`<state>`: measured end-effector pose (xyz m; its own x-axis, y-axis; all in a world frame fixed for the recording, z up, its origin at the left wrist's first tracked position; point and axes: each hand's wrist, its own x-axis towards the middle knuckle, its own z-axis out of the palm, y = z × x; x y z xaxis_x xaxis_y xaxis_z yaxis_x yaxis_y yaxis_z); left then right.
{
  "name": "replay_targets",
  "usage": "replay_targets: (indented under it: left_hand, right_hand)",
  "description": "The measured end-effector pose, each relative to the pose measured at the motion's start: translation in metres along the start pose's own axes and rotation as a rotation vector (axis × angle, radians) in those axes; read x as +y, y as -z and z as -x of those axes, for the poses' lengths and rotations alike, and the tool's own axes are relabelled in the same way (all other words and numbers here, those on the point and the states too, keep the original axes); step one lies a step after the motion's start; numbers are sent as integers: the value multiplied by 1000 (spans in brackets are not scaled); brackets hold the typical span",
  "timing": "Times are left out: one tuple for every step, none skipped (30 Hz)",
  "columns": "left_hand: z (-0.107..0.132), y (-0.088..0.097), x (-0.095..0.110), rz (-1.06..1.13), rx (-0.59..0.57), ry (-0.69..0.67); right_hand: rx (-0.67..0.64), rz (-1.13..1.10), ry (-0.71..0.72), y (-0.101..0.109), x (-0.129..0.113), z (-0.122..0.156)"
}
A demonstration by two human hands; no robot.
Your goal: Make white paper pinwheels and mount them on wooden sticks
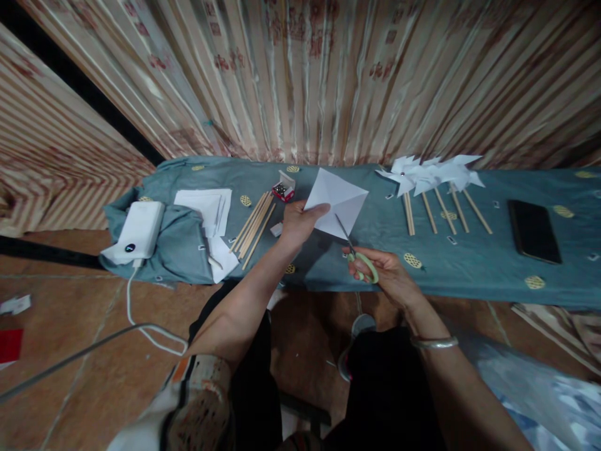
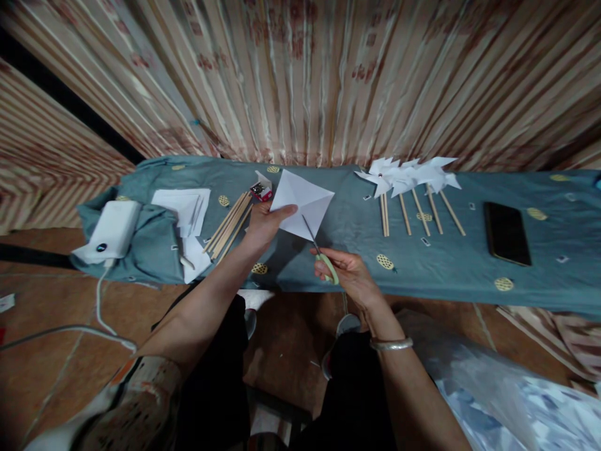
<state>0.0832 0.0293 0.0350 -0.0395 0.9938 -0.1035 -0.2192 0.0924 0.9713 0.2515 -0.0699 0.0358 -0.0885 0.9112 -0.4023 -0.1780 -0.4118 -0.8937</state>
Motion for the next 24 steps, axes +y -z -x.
replay_targets:
  left_hand:
    - [0, 0, 0, 2, 2, -2]
    - [0, 0, 0, 2, 2, 0]
    - [0, -1, 0, 0, 0, 4]
    - [1, -1, -1, -5, -3, 12]
    - [1, -1, -2, -13, -6, 18]
    - [1, -1, -3, -20, -11, 22]
    - [1, -1, -4, -28, -17, 24]
    - [1, -1, -5, -34, -23, 24]
    - [1, -1, -6, -39, -29, 22]
    - [1, 0, -7, -41, -31, 18]
    - [1, 0, -7, -43, -32, 16]
    - [0, 0, -8, -44, -31, 15]
    - [0, 0, -8, -46, -30, 15]
    - [0, 0, -8, -47, -28, 16]
    - [0, 0, -8, -48, -28, 16]
    - [0, 0, -8, -49, -30, 17]
    - [1, 0, -8, -47, -34, 17]
    - [2, 0, -7, -43, -36, 14]
    - [2, 0, -7, -39, -39, 12]
    - [3, -1, -7, -36, -41, 10]
    - [3, -1, -7, -32, -41, 8]
    - [4, -1, -7, -28, -38, 5]
    - [4, -1, -7, -23, -37, 5]
    - [4, -1, -7, -20, -36, 7]
  right_hand:
    - [1, 3, -1, 0, -1, 0]
    - [0, 9, -1, 0, -1, 0]
    - [-4, 18, 1, 1, -2, 0]
    - [-11, 28, 5, 1, -2, 0]
    - [-19, 36, 10, 2, -2, 0]
    - [-24, 43, 17, 2, -2, 0]
    - [-29, 49, 24, 3, -1, 0]
    - [-30, 53, 31, 4, -1, 0]
    - [-32, 55, 36, 4, 0, 0]
    - [-31, 54, 39, 4, 0, 0]
    - [-30, 49, 38, 4, 1, -1]
    - [-28, 42, 35, 4, 1, -1]
    - [-23, 34, 31, 4, 1, -1]
    - [-18, 29, 27, 4, 1, -1]
    - [-17, 28, 24, 3, 1, -1]
    - [-18, 30, 25, 3, 1, -1]
    - [-21, 36, 28, 3, 1, -1]
    - [-25, 43, 33, 3, 1, -1]
    - [-29, 48, 38, 4, 1, -1]
    - [-32, 53, 41, 4, 1, -1]
    - [-32, 56, 44, 4, 1, -1]
    - [-32, 59, 45, 4, 1, -1]
    - [-30, 62, 47, 4, 1, -1]
    - [-30, 66, 49, 4, 1, -1]
